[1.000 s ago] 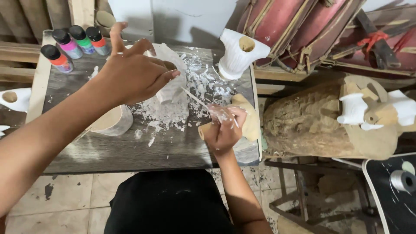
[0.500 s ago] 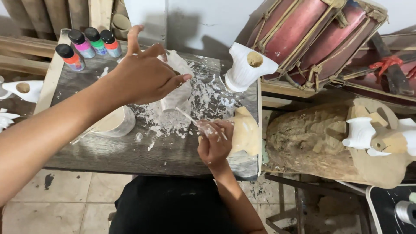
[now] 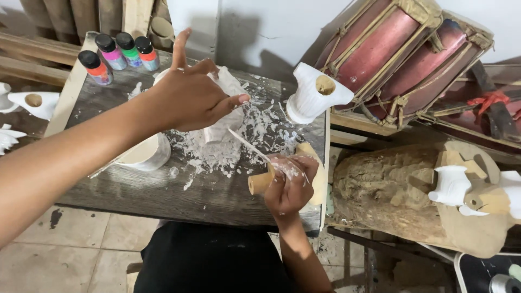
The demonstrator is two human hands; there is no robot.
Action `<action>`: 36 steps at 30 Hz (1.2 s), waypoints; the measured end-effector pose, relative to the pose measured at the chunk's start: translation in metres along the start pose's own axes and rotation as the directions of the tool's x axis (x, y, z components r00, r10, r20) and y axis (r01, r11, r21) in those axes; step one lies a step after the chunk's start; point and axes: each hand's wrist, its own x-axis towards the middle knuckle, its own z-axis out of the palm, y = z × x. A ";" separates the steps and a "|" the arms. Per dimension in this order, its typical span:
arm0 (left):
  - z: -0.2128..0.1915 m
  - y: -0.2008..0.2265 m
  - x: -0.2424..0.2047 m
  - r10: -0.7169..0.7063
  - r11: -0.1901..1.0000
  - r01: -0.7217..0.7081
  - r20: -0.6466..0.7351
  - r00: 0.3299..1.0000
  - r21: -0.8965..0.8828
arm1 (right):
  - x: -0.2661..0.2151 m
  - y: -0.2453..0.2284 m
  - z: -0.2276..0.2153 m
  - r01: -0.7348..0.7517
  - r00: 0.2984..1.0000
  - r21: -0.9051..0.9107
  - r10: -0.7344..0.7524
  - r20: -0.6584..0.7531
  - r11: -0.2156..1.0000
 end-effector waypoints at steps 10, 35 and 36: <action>-0.004 -0.005 -0.005 0.026 0.997 -0.028 -0.019 0.999 -0.075 | 0.008 -0.006 0.005 -0.030 0.999 0.045 0.028 0.046 0.999; 0.030 -0.076 -0.044 0.108 0.924 -0.281 -0.530 0.841 -0.258 | 0.046 -0.001 0.034 -0.138 0.990 0.042 0.136 0.031 0.990; 0.034 -0.078 -0.044 0.122 0.923 -0.294 -0.537 0.835 -0.247 | 0.050 -0.002 0.036 -0.128 0.992 0.118 0.125 0.034 0.985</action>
